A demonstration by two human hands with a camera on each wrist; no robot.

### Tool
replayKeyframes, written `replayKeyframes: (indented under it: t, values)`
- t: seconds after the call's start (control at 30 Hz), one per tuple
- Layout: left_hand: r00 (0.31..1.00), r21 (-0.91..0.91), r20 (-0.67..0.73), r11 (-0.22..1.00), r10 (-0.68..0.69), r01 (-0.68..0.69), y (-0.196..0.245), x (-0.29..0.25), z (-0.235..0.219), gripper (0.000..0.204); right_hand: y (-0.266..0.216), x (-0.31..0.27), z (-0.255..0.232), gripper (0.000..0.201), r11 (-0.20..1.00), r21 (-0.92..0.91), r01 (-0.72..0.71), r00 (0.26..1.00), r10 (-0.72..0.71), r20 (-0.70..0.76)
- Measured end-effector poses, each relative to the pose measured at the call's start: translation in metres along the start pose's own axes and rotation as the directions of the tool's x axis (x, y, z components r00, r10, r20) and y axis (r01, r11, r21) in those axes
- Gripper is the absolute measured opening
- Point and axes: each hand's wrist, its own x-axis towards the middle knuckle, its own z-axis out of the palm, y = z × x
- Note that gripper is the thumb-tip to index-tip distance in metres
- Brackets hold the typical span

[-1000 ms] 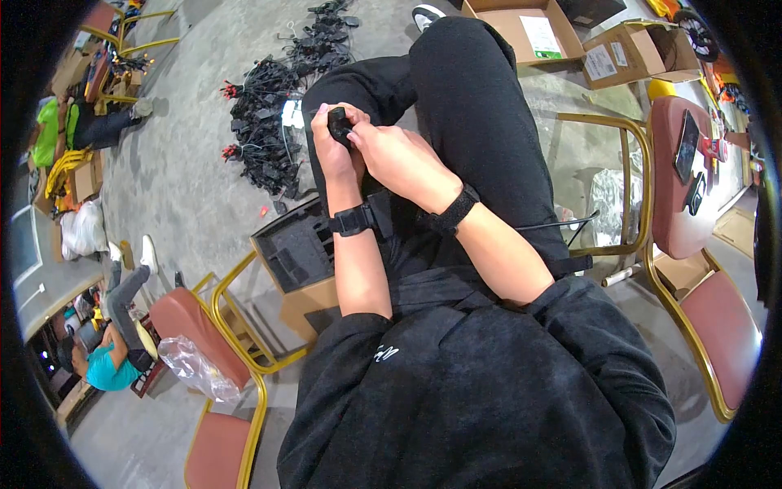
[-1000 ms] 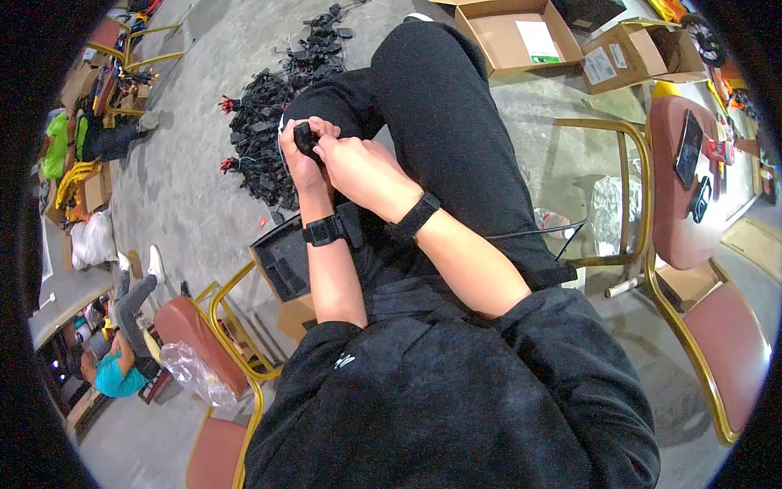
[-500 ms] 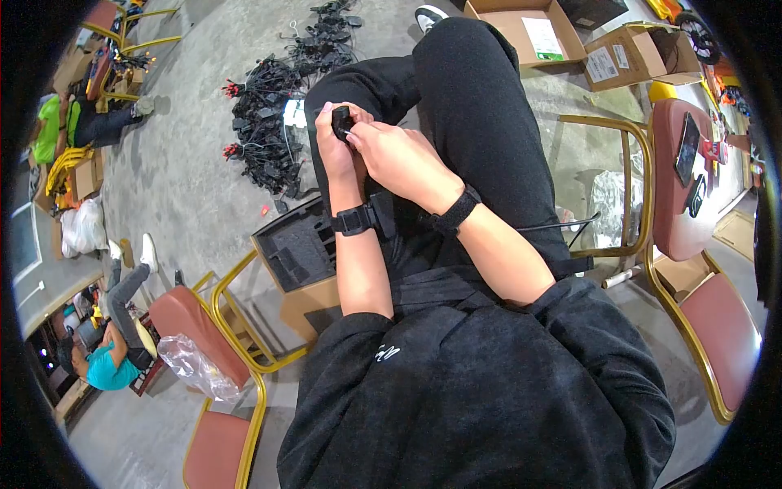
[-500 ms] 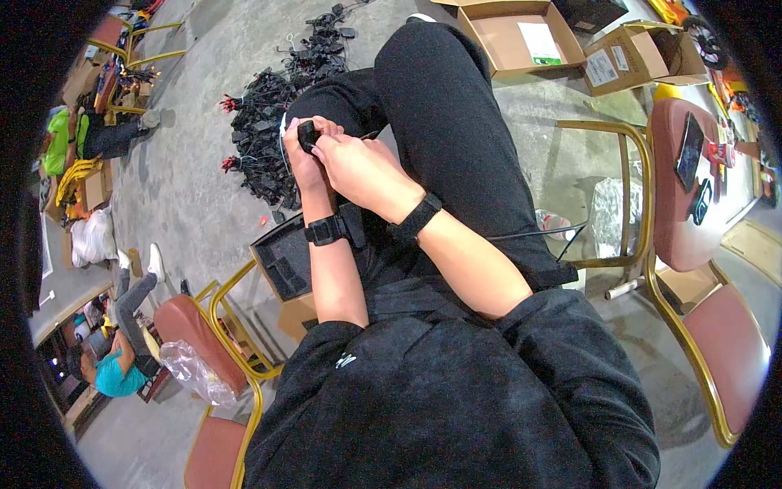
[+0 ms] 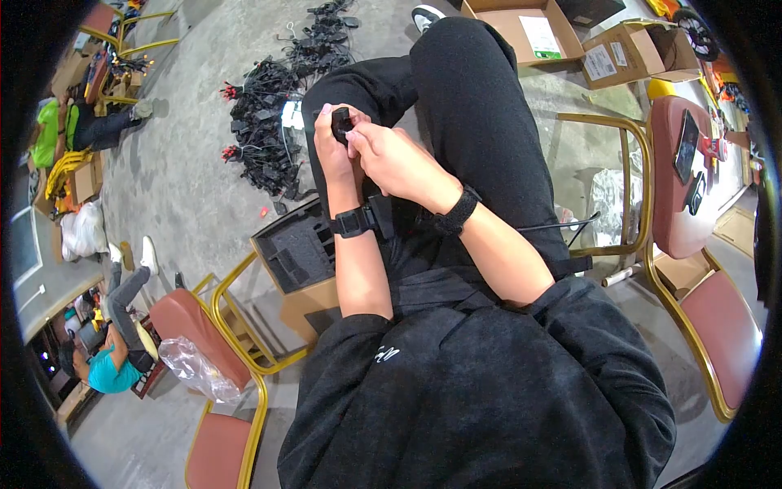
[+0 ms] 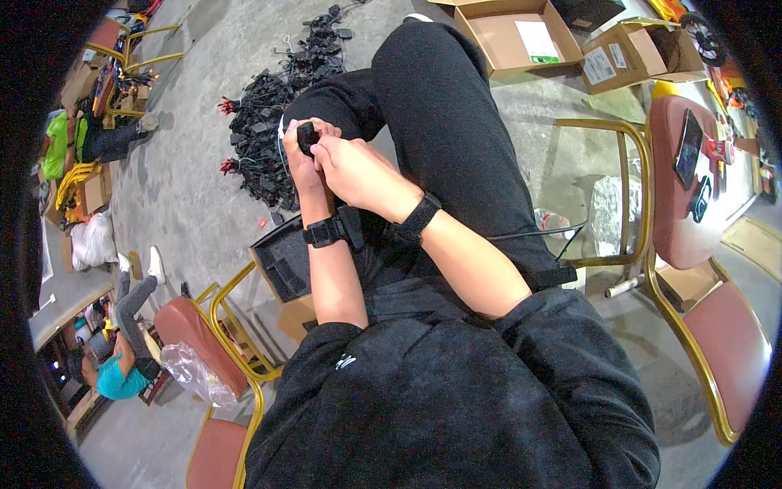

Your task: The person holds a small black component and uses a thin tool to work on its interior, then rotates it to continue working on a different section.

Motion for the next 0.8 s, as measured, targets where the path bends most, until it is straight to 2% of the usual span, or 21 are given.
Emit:
replayKeyframes:
  t: [0.07,0.13,0.2,0.27,0.33,0.47,0.53,0.6,0.67,0.73,0.8]
  values:
    - [0.999,-0.193,0.031,0.981,0.017,-0.01,0.0,0.001,-0.001,0.043,0.003,0.0,0.002,0.026,1.0,0.024,0.007,1.0,-0.007,-0.002]
    - [1.0,-0.183,0.018,0.983,0.012,-0.009,0.002,-0.001,0.002,0.043,0.011,0.002,0.006,0.024,0.95,-0.219,0.224,0.964,-0.248,-0.09]
    - [1.0,-0.173,0.005,0.985,0.007,-0.006,0.003,-0.001,0.002,0.044,0.013,0.001,0.006,0.022,0.939,-0.255,0.232,0.96,-0.263,-0.096]
    - [0.998,-0.042,0.066,0.999,0.0,0.003,0.001,0.002,-0.004,0.044,0.014,0.002,0.006,0.02,0.926,-0.29,0.241,0.955,-0.279,-0.1]
    - [0.998,-0.047,0.065,0.999,-0.01,0.013,-0.001,0.002,-0.006,0.045,0.013,0.002,0.005,0.02,0.896,-0.34,0.287,0.932,-0.343,-0.118]
    - [1.0,-0.024,0.027,1.0,-0.013,0.013,0.001,0.0,-0.001,0.044,0.007,0.0,0.002,0.02,0.932,-0.273,0.237,0.953,-0.277,-0.122]
    - [0.999,-0.061,0.05,0.998,0.008,-0.005,0.0,0.001,-0.001,0.045,0.005,0.0,0.001,0.02,0.975,-0.209,0.078,0.996,-0.084,-0.017]
    - [0.997,-0.098,0.072,0.995,0.029,-0.021,0.0,0.001,0.0,0.045,0.005,0.001,0.001,0.02,0.98,-0.184,0.076,0.997,-0.079,-0.013]
    - [1.0,-0.203,-0.018,0.979,-0.007,0.003,0.005,-0.003,0.007,0.043,0.006,0.001,0.002,0.02,0.985,-0.158,0.073,0.997,-0.075,-0.008]
    - [0.999,-0.135,0.029,0.991,0.026,-0.022,0.004,0.0,0.002,0.044,0.009,0.001,0.004,0.02,0.963,-0.202,0.177,0.978,-0.195,-0.07]
    - [0.995,-0.068,0.079,0.996,0.055,-0.05,0.001,0.002,-0.001,0.046,0.012,0.001,0.005,0.019,0.951,-0.225,0.214,0.966,-0.24,-0.094]
